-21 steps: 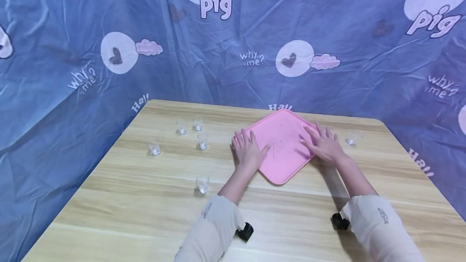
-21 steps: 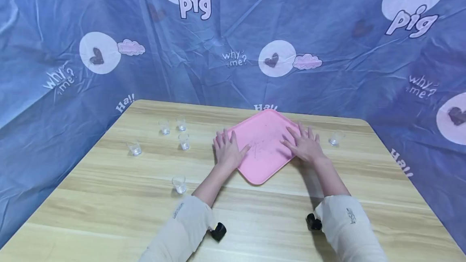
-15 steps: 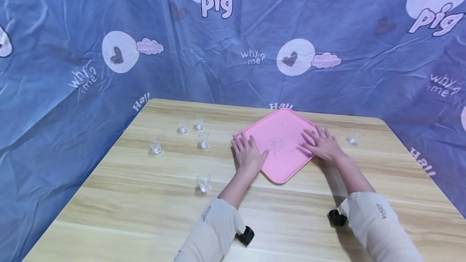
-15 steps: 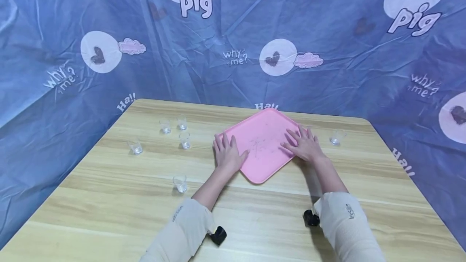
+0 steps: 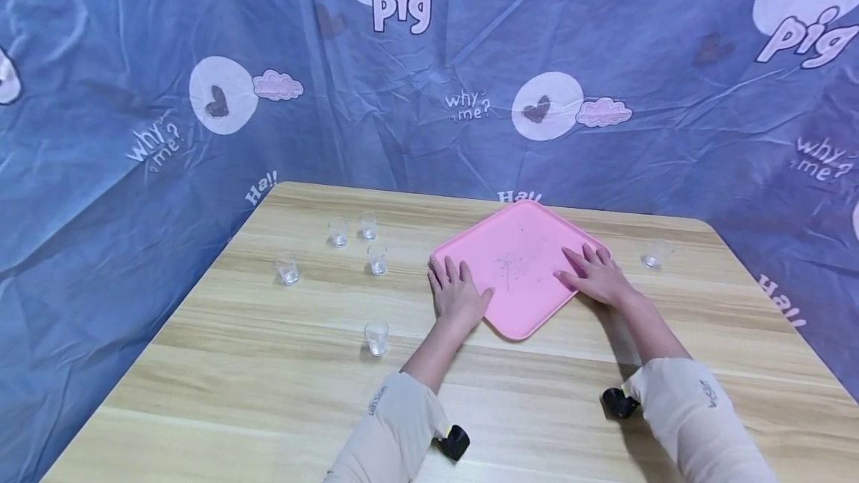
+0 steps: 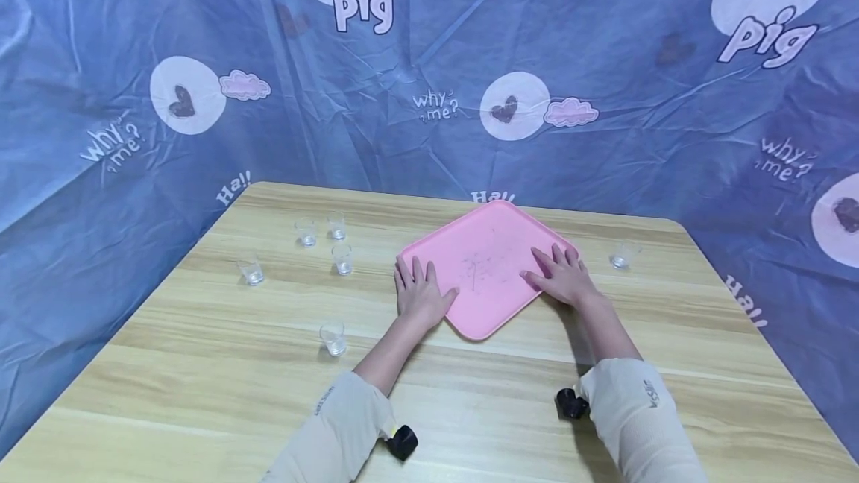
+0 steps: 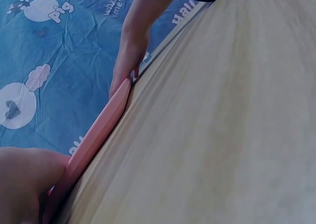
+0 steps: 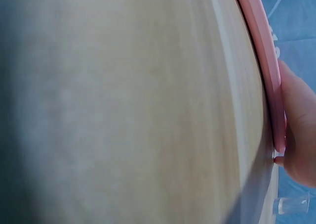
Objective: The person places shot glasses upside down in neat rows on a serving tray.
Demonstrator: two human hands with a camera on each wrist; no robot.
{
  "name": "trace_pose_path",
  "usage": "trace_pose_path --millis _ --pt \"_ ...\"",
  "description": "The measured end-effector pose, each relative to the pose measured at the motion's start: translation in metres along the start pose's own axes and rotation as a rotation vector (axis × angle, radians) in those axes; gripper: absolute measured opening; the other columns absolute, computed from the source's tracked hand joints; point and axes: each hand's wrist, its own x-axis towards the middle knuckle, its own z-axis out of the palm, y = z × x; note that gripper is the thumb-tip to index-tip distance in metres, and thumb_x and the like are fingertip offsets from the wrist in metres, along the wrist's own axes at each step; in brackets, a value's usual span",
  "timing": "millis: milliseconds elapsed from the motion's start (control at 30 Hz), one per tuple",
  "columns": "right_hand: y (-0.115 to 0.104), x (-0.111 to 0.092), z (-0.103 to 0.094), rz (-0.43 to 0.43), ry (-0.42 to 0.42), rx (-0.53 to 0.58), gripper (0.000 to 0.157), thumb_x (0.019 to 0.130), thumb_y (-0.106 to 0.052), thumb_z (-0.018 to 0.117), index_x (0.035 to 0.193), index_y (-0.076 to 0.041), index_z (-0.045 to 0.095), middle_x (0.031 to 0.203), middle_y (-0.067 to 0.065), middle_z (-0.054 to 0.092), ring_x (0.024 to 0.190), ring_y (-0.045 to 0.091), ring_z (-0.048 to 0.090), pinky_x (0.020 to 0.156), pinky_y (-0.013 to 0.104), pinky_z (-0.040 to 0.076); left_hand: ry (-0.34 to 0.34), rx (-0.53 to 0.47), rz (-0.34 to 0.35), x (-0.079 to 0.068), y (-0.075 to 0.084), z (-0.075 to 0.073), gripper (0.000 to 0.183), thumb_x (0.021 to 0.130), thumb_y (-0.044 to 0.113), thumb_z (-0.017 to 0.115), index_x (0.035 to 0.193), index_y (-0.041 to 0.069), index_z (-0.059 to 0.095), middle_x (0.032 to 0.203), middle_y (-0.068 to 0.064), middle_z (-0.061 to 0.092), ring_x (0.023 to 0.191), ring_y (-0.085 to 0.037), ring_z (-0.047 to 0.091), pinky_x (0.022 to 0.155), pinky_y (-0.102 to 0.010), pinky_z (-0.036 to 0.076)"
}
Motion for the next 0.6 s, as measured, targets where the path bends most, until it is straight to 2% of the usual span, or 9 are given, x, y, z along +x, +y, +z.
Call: trace_pose_path --millis 167,300,467,600 --pt "-0.008 -0.008 -0.003 0.043 -0.044 -0.004 0.079 0.089 -0.058 0.039 0.143 -0.002 0.025 0.141 0.037 0.009 0.127 0.052 0.000 0.096 0.067 0.005 -0.018 -0.013 0.032 0.004 -0.006 -0.001 0.077 0.088 0.062 0.039 0.144 0.010 0.030 0.148 -0.020 0.016 0.133 -0.043 -0.006 0.105 -0.053 0.000" --pt "-0.019 -0.018 -0.005 0.099 -0.097 -0.013 0.083 0.089 -0.061 0.036 0.143 -0.001 0.021 0.140 0.039 0.006 0.125 0.058 -0.001 0.095 0.068 0.006 -0.026 -0.076 0.052 0.009 -0.010 -0.003 0.075 0.087 0.057 0.047 0.143 0.009 0.032 0.148 -0.021 0.015 0.133 -0.042 -0.006 0.105 -0.051 -0.001" --pt "-0.035 -0.028 -0.007 0.154 -0.131 -0.048 0.085 0.089 -0.063 0.034 0.142 0.002 0.020 0.137 0.042 0.009 0.120 0.063 0.004 0.090 0.071 0.016 -0.031 -0.127 0.065 0.015 -0.014 -0.006 0.068 0.088 0.049 0.051 0.141 0.009 0.036 0.147 -0.023 0.016 0.134 -0.040 -0.006 0.106 -0.049 -0.001" --pt "-0.048 -0.037 -0.009 0.210 -0.166 -0.086 0.088 0.087 -0.065 0.033 0.142 0.003 0.020 0.135 0.043 0.013 0.116 0.065 0.015 0.085 0.071 0.024 -0.019 -0.120 0.081 0.017 -0.014 -0.007 0.060 0.092 0.043 0.049 0.140 0.009 0.038 0.147 -0.022 0.018 0.134 -0.039 -0.005 0.106 -0.048 0.001"
